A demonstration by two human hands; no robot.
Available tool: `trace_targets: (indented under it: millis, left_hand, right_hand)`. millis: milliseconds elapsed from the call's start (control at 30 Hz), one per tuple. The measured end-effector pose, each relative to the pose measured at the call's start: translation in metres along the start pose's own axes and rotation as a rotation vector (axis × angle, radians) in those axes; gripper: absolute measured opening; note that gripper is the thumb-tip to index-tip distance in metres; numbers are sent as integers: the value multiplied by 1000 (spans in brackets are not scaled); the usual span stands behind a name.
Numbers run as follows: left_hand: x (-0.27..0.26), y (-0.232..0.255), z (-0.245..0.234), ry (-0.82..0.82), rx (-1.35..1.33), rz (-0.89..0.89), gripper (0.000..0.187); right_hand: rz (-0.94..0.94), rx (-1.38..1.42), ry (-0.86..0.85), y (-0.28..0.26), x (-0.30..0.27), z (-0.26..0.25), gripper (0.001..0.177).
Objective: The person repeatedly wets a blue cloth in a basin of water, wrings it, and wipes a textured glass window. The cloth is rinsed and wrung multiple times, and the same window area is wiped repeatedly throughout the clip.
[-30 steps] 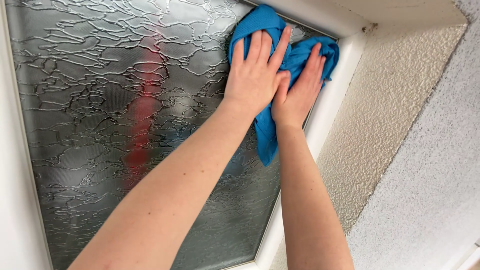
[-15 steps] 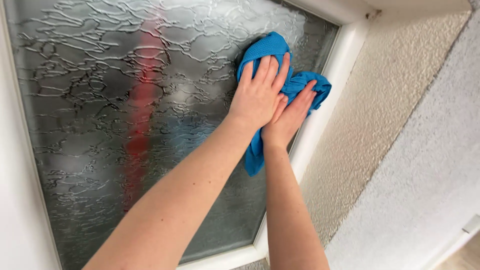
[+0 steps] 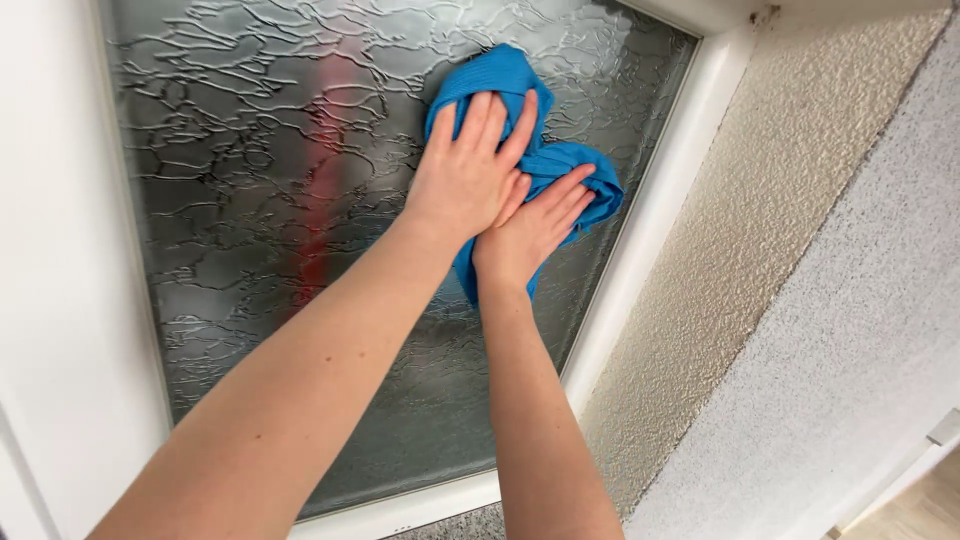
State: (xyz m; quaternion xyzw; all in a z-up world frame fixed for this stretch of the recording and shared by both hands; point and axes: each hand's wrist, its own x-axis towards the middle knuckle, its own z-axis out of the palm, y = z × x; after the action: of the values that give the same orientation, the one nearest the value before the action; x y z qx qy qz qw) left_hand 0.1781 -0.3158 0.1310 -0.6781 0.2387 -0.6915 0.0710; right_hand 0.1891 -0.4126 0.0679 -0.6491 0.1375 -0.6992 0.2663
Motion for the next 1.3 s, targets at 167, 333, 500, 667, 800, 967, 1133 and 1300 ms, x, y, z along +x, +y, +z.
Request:
trace_targets:
  millis: [167,333,500,667,800,967,1133,1300]
  left_hand:
    - [-20,-48,-22,13,28,-13,77]
    - [-42,-91,-42,-30,44,-110,73]
    - [-68,-121,-53,-52,60,-210,72]
    - [-95,-137,-59,-38,75,-318,72]
    - [-117,-140,-65,-92,100,-404,72]
    - [-140,-134,-59,-121,55,-467,71]
    - [-168,-111,-54,104,-47,-552,61]
    - [-192,-77,-47,55,-6,-630,62]
  right_hand:
    - [6,-14,-41,-47,-21,4,78]
    - [-88,41,-80,-93,-41,6,78]
    - [-154,10,-125,-132,-61,3,75]
    - [-235,-38,-150,-154,-80,5,75]
    - [-278,-46,-183,-162,-97,5,75]
    - [-313,-67,-225,-157,-111,10,74]
    - [-516,-62,-210,-129,-125,12,77]
    - [-657,-78,-263,-90,-130,10,76]
